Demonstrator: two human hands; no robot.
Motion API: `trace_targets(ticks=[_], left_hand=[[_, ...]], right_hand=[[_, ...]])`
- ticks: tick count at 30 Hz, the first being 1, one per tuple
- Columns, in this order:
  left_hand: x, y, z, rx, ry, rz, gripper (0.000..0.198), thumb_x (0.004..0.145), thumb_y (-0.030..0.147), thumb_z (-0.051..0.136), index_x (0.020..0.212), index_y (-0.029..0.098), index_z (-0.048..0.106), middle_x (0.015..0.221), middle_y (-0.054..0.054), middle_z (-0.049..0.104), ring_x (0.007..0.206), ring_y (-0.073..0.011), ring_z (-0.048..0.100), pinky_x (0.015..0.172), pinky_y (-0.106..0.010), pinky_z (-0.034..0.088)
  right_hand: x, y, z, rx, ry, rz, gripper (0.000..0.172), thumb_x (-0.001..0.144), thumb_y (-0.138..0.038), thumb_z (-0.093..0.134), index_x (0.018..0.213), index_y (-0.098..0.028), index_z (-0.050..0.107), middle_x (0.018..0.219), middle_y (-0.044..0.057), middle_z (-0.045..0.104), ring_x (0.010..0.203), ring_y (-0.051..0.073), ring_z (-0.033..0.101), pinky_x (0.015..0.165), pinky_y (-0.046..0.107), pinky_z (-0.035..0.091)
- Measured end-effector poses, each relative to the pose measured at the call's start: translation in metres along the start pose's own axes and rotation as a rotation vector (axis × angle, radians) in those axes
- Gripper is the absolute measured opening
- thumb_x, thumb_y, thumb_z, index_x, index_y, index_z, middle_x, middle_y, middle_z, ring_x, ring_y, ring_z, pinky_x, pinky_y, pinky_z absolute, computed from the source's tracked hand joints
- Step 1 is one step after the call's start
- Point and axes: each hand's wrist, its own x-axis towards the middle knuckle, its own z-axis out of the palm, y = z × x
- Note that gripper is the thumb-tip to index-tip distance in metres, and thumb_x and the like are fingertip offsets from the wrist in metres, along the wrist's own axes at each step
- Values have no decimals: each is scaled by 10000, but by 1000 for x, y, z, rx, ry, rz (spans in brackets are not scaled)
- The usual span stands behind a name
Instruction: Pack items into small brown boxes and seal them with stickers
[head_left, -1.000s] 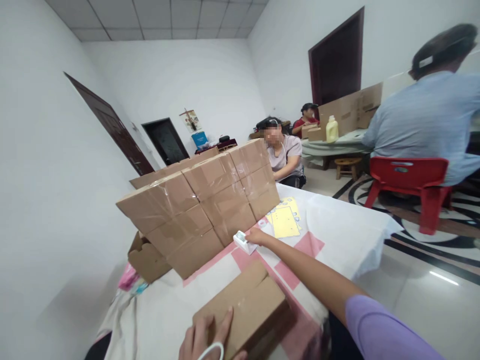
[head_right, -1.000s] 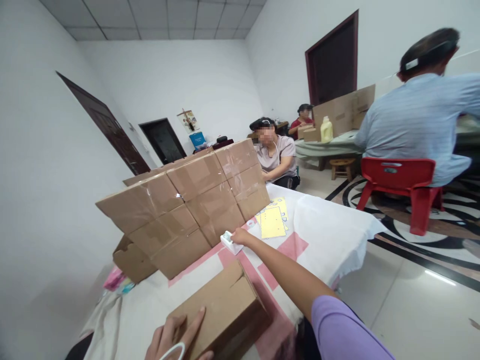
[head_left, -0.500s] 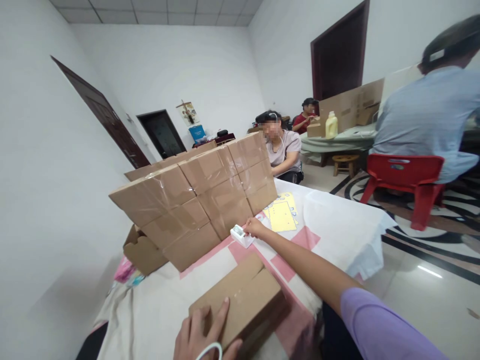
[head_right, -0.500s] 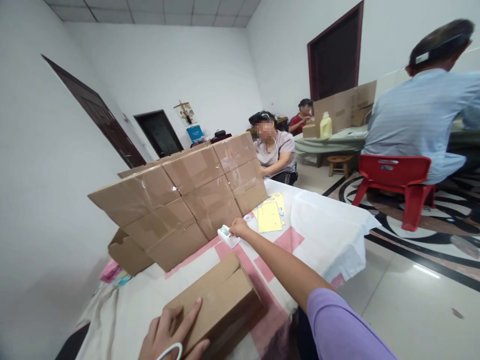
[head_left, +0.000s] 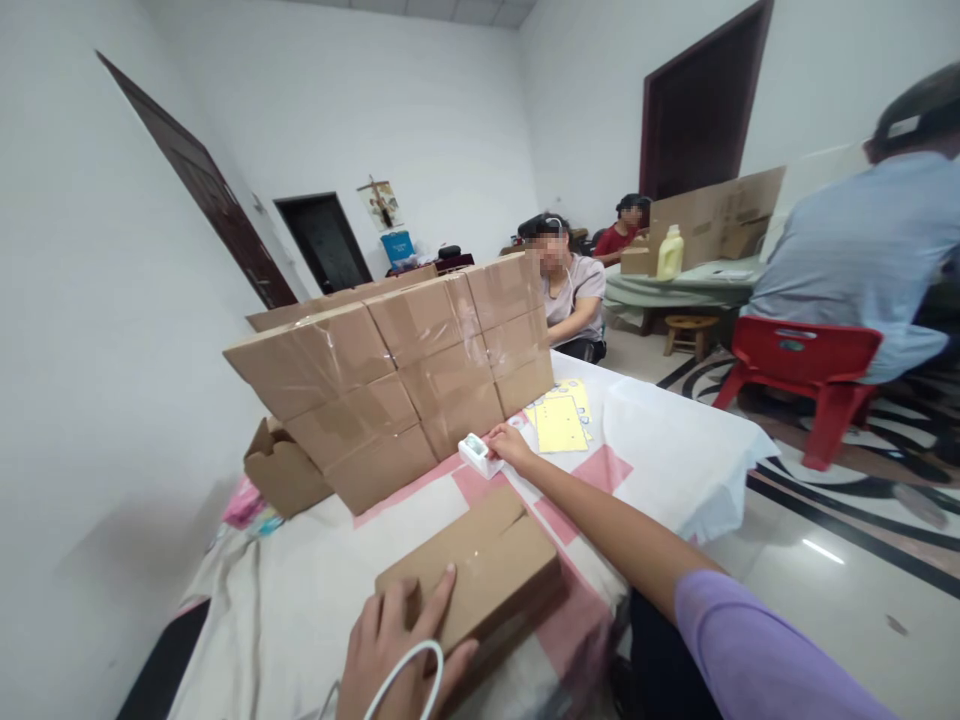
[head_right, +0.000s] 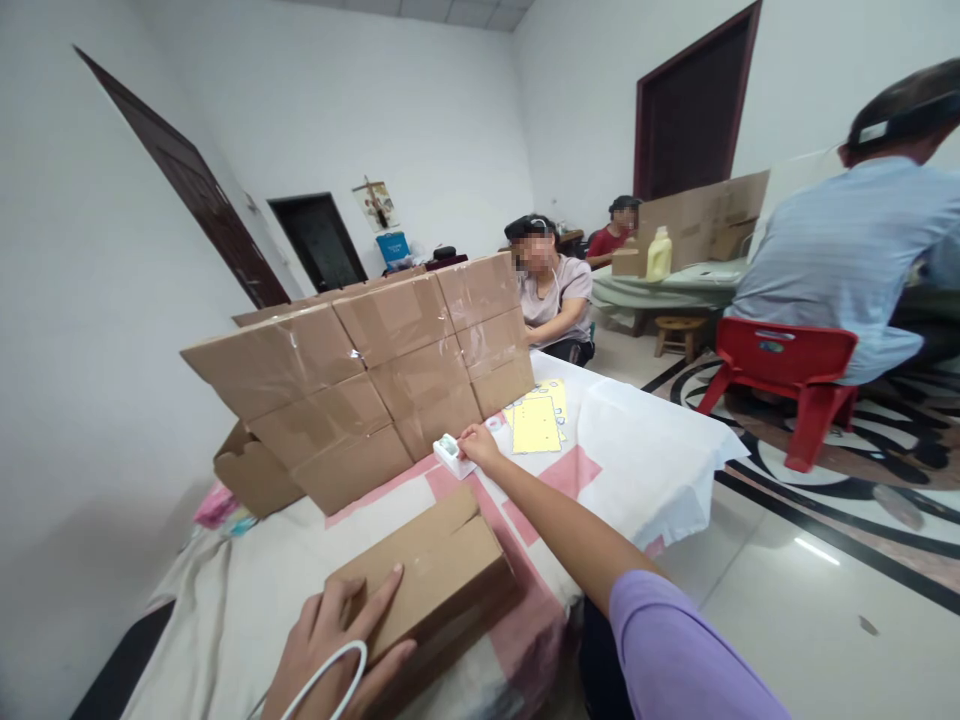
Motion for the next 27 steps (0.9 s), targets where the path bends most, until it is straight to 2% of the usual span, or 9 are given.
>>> trace_targets(ticks=[6,13,19,27], left_hand=[[7,13,-15,15,-58,-91,615,776,434,783,1362,363,610,1083,-81,552,939,-251,510,816,-389,519],[15,18,-33,-30,-144,-120,571,844,499,697,1380,329,597,1095,-104,542,949,-269,481,831,-414,497],[17,20,-39,-47,-211,-117,554,895,545,600,1401,322,579,1116,-124,553,963,-280,471,859,-421,472],[17,20,-42,-51,-216,-122,578,897,578,567,1412,316,569,1104,-140,555,983,-308,470,850,-436,464]], right_hand=[[-9,4,-4,32,15,-48,198,625,-59,546,739,-217,511,509,-47,624,568,154,623,560,218,450],[-14,11,-6,24,-26,-70,195,646,-105,527,795,-225,490,572,-51,633,704,167,677,725,257,509],[-17,11,-8,2,-41,-85,212,650,-129,524,827,-236,473,551,-63,595,833,202,715,784,285,516],[-20,16,-11,14,-44,-106,209,648,-192,543,837,-243,470,490,-87,515,933,237,738,830,294,502]])
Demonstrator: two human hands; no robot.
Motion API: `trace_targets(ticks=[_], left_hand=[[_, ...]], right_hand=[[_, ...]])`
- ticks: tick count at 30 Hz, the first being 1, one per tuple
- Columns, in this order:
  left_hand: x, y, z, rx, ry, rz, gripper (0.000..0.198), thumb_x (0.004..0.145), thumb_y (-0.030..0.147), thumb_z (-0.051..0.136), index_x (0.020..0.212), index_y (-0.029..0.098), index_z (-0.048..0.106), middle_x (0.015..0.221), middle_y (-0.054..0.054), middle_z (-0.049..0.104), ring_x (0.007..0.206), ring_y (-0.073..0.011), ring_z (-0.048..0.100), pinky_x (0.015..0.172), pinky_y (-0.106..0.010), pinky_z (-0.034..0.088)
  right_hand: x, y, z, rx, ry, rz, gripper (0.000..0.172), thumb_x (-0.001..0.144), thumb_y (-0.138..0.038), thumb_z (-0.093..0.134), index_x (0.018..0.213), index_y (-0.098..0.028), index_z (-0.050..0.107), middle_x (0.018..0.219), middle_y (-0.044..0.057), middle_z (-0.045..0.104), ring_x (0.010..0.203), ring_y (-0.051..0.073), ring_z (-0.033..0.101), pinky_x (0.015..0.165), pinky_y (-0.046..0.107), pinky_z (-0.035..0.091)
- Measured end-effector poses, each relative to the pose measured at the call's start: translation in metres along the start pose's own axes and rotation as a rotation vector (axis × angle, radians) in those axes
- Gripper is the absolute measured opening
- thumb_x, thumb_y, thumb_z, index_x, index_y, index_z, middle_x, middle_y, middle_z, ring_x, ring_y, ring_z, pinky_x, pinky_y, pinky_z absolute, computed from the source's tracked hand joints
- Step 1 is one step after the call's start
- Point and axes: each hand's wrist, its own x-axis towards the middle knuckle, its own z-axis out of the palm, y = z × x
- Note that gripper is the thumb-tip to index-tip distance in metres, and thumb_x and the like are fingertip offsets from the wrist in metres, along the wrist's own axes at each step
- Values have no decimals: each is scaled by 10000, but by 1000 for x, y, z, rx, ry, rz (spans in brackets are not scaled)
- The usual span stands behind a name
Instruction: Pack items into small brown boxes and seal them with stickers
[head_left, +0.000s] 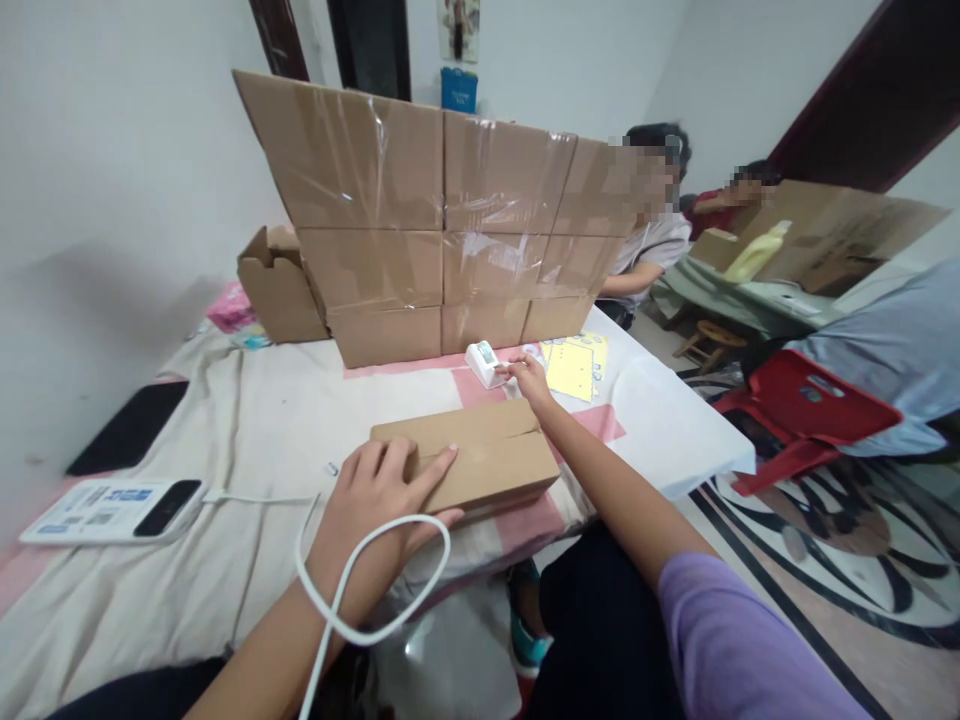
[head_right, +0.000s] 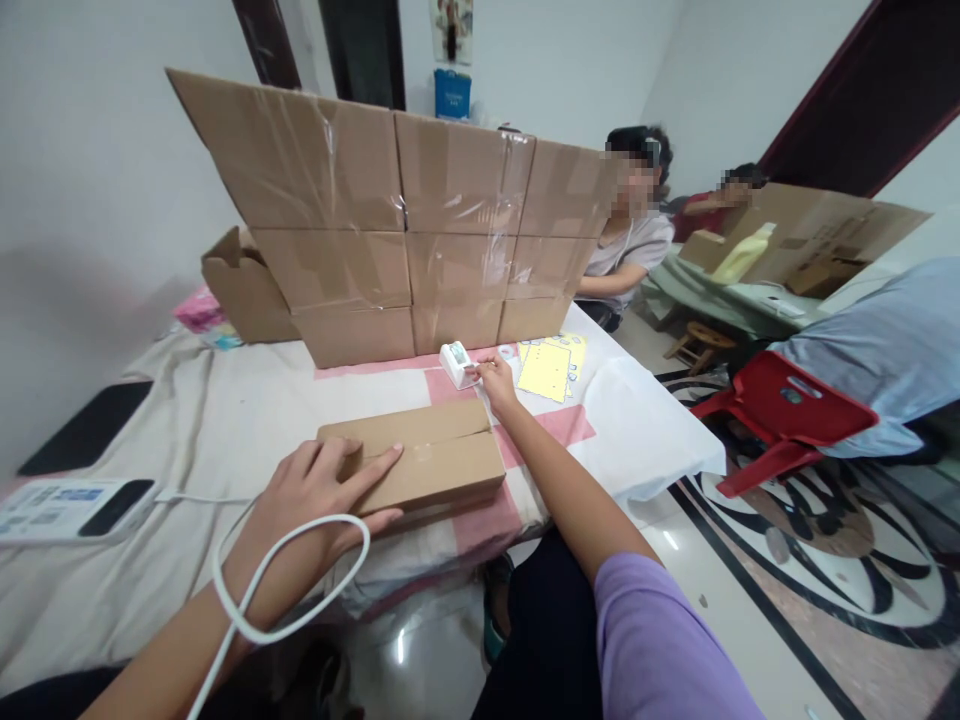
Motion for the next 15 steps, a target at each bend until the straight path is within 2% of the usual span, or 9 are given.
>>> trace_targets(ticks=[9,15], left_hand=[[-1,0,3,-33,5,-27,592,870,603,598,1398,335,575,1116,-121,558,1004,-302,471,878,-434,450],[-2,0,2,-60,-14,-44,611,851,607,626,1401,347,571,1113,-117,570,1011,-301,482,893,-441,453]], right_hand=[[-3,4,-4,22,-15,12,285,602,-274,642,818,-240,459,505,-75,530,943,256,732,778,265,494],[-3,7,-6,-27,-1,64,200,641,-231,596,798,-237,471,500,-59,540,855,227,735,694,244,491]])
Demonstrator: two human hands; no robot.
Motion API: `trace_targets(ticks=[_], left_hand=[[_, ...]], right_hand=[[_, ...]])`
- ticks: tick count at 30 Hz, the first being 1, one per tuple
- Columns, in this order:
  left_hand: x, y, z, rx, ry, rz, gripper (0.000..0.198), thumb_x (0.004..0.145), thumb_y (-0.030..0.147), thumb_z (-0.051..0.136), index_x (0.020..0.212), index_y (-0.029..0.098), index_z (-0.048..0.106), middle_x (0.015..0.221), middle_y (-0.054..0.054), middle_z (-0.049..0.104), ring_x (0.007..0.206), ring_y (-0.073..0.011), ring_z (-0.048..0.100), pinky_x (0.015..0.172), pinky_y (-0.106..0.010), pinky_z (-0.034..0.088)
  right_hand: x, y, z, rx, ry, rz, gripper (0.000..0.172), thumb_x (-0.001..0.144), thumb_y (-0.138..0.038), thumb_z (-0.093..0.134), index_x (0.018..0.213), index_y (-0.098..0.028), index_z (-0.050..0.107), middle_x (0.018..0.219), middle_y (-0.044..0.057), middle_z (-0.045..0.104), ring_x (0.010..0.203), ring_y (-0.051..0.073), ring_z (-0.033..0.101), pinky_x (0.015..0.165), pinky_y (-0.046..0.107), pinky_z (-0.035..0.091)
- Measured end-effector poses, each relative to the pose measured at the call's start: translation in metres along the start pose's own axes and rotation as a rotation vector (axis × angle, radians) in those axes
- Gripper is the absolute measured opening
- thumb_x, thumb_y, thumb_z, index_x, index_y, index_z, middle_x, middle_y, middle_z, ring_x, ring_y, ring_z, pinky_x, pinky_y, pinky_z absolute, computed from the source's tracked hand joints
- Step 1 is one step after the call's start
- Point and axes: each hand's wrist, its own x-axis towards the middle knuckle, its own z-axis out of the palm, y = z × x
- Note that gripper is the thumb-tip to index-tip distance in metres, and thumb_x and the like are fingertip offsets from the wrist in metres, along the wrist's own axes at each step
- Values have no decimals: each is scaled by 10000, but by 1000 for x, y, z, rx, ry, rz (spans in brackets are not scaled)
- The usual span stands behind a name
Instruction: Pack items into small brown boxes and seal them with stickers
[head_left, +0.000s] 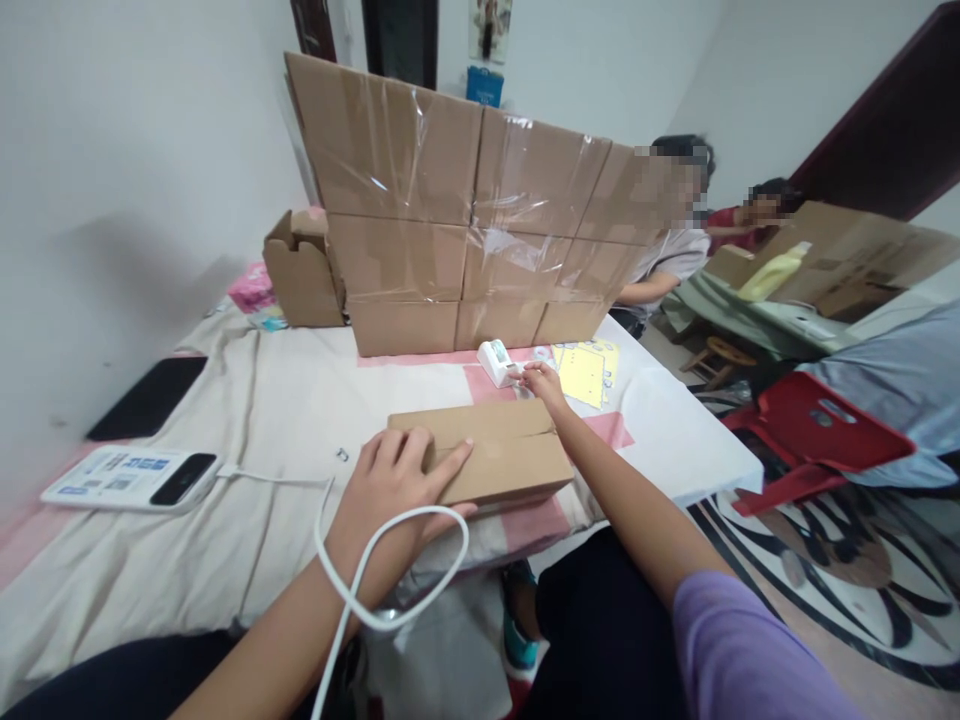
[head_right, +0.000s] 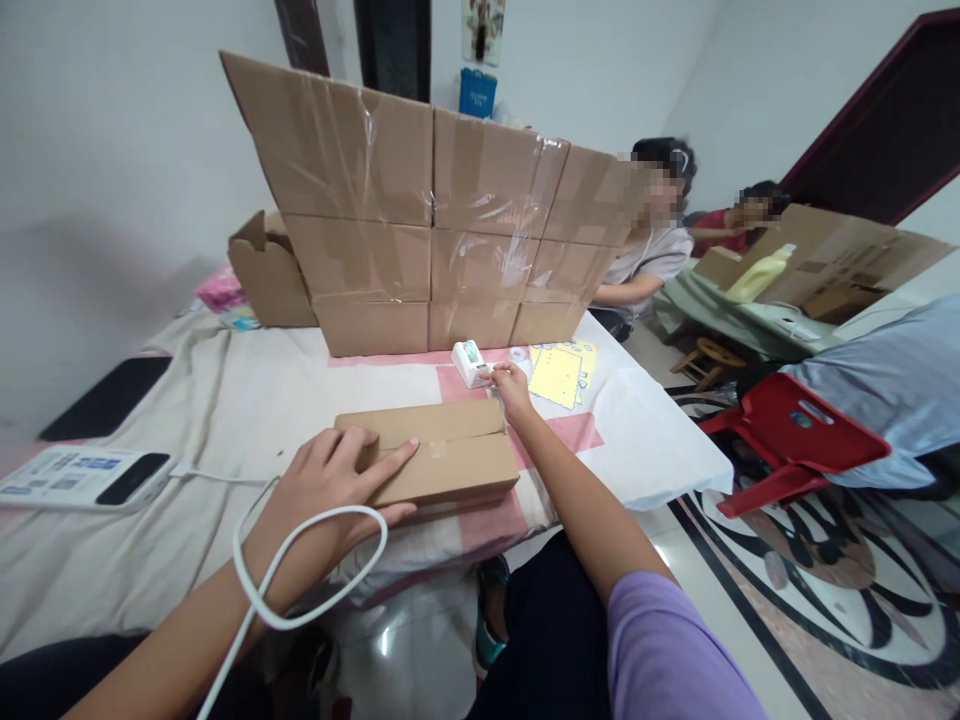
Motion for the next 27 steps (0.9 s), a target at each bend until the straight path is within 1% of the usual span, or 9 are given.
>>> trace_targets(ticks=[4,7,10,14,18,21,24,27], left_hand=[[1,0,0,-2,1,-11,603,851,599,631,1398,352,575,1119,-118,571,1013,-298,482,898,-445,453],[1,0,0,-1,0,-11,607,854,609,618,1403,353,568,1116,-115,567,1010,-298,482,900,-444,455],[2,0,1,-1,1,-4,616,852,623,607,1404,352,564,1109,-113,565,1008,-304,479,893,-447,457],[1,0,2,2,2,-10,618,844,619,620,1398,347,570,1122,-116,562,1018,-310,472,901,-454,456],[1,0,2,-6,2,-9,607,853,597,632,1401,343,571,1134,-120,558,1022,-301,468,910,-449,453],[0,0,2,-6,6,-8,604,859,591,628,1406,341,569,1134,-126,558,1016,-302,469,903,-453,460],[0,0,2,-2,14,-3,606,858,590,627,1407,339,568,1131,-128,558,1016,-307,469,903,-457,463],[0,0,3,3,16,1,611,855,592,627,1406,334,567,1134,-131,554,1019,-312,468,906,-461,465]], right_hand=[[-5,-3,-2,-62,-32,42,189,651,-219,597,817,-224,508,525,-40,592,654,205,689,590,249,473],[-9,-6,-6,-97,-83,43,250,659,-221,595,908,-211,581,546,-45,615,583,187,655,561,250,465],[-11,-10,-9,-129,-122,13,361,674,-225,588,1031,-195,639,553,-44,625,595,177,657,550,235,452],[-6,-16,-9,-70,-104,34,432,702,-212,570,1129,-179,629,593,-15,664,655,177,685,533,218,443],[2,-21,-4,71,-109,74,406,689,-161,575,1092,-188,616,597,-26,646,665,163,693,500,197,425],[7,-21,0,110,-114,72,358,693,-153,586,1047,-191,611,578,-33,617,675,165,706,483,191,410],[9,-20,4,126,-104,61,306,695,-159,596,999,-197,614,565,-39,587,770,189,743,511,192,426],[8,-19,6,119,-94,52,301,684,-177,612,984,-196,624,571,-43,582,836,202,753,554,197,437]])
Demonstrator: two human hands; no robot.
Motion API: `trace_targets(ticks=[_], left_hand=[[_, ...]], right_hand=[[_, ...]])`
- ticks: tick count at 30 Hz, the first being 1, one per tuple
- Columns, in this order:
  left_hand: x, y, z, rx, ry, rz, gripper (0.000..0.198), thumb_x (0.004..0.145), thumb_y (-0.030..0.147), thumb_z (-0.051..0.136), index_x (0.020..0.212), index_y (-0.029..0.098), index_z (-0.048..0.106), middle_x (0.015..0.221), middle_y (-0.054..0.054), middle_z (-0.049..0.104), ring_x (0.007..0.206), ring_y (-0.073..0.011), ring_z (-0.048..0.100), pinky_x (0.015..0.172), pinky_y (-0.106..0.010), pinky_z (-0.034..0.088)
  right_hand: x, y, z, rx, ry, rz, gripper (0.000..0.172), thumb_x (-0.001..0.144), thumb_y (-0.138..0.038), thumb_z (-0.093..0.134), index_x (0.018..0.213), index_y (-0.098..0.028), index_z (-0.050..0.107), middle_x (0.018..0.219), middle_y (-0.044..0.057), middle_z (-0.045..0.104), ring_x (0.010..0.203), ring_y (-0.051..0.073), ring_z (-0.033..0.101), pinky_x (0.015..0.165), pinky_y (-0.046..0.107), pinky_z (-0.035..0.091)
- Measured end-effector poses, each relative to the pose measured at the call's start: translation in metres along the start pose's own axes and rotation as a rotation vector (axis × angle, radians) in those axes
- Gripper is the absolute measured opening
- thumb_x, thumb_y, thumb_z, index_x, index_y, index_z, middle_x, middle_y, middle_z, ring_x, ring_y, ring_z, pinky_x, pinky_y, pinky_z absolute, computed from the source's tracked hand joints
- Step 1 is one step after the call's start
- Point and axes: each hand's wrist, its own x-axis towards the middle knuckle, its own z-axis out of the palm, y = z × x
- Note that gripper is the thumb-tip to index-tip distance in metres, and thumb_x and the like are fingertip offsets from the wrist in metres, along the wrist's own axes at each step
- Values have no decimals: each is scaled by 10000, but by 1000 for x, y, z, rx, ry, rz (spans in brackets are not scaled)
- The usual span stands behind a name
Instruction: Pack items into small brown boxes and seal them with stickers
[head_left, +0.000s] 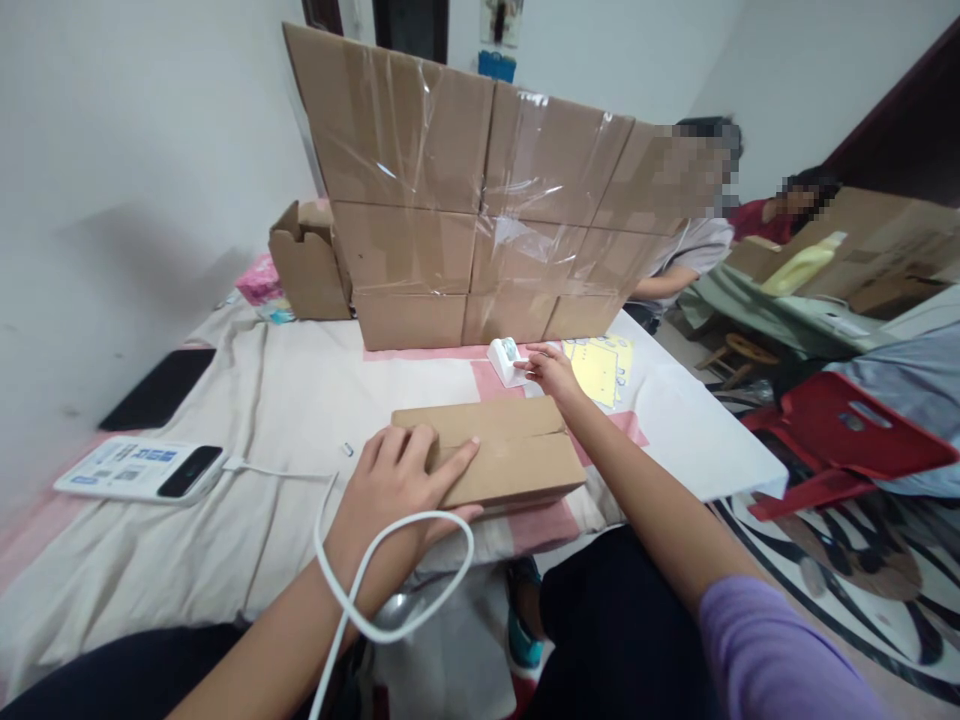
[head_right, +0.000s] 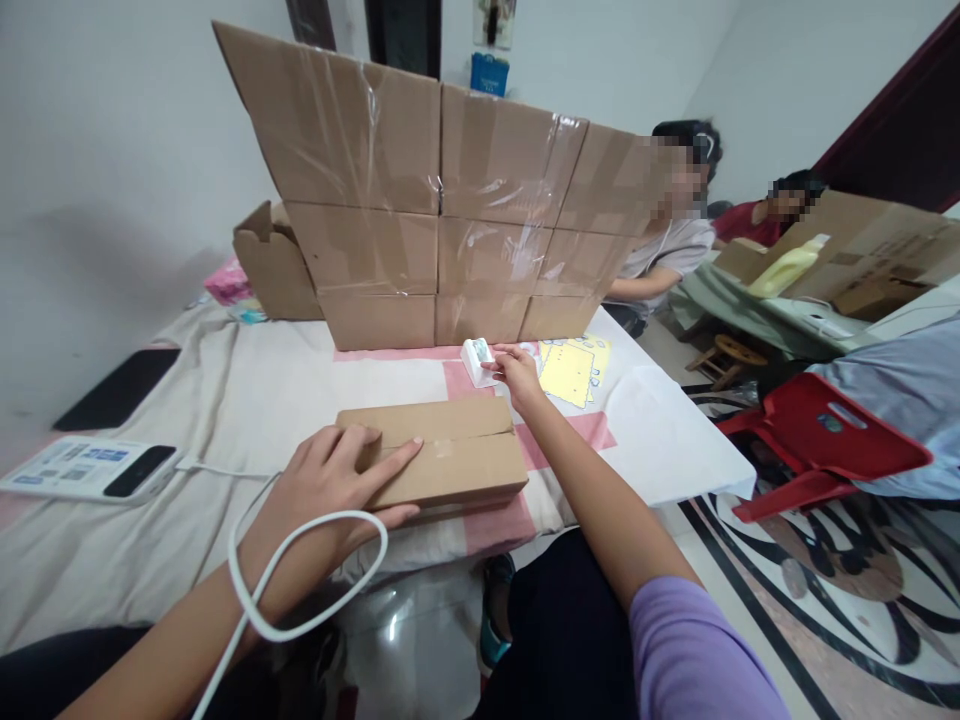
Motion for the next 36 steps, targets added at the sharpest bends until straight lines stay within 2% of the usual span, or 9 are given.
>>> trace_targets(ticks=[5,10,16,20,23,29,36], left_hand=[[0,0,0,2,8,9,629,842,624,619,1397,331,574,1106,-124,554,985,-307,467,888,-460,471],[1,0,0,3,-9,-7,635,845,624,616,1409,339,559,1119,-117,547,1017,-305,467,914,-461,461],[0,0,2,-21,-16,-19,626,843,635,606,1400,353,565,1126,-114,551,1021,-310,473,919,-477,463],[1,0,1,-34,-27,-28,646,830,648,612,1407,363,559,1115,-112,565,1013,-313,483,915,-484,472],[1,0,1,-36,-24,-32,646,829,656,604,1403,363,564,1119,-116,574,1015,-315,489,921,-491,475],[2,0,2,-43,-28,-34,645,822,643,626,1403,371,562,1129,-114,576,1030,-317,497,929,-494,480],[2,1,2,-24,-19,-33,652,815,639,637,1400,362,562,1117,-112,569,1024,-323,508,913,-497,492]], right_hand=[[0,-2,-1,-13,43,12,329,662,-209,613,991,-209,601,575,-57,576,864,214,751,594,214,430],[0,-6,2,57,69,45,339,655,-174,575,990,-227,572,586,-73,579,831,198,737,715,283,517],[2,-7,6,137,130,-29,324,623,-144,557,938,-221,555,522,-85,536,812,201,730,745,307,541],[3,-8,4,154,103,-65,326,624,-177,592,942,-238,551,543,-85,556,871,222,730,758,338,546],[2,-8,1,124,68,-69,335,628,-192,601,957,-243,557,574,-75,587,917,231,729,766,345,547],[-8,-5,-6,41,55,-29,285,660,-226,616,940,-236,566,549,-81,541,904,225,741,756,307,533],[-24,-6,-9,-193,70,60,247,701,-182,572,935,-185,651,603,-21,644,682,171,705,640,254,507]])
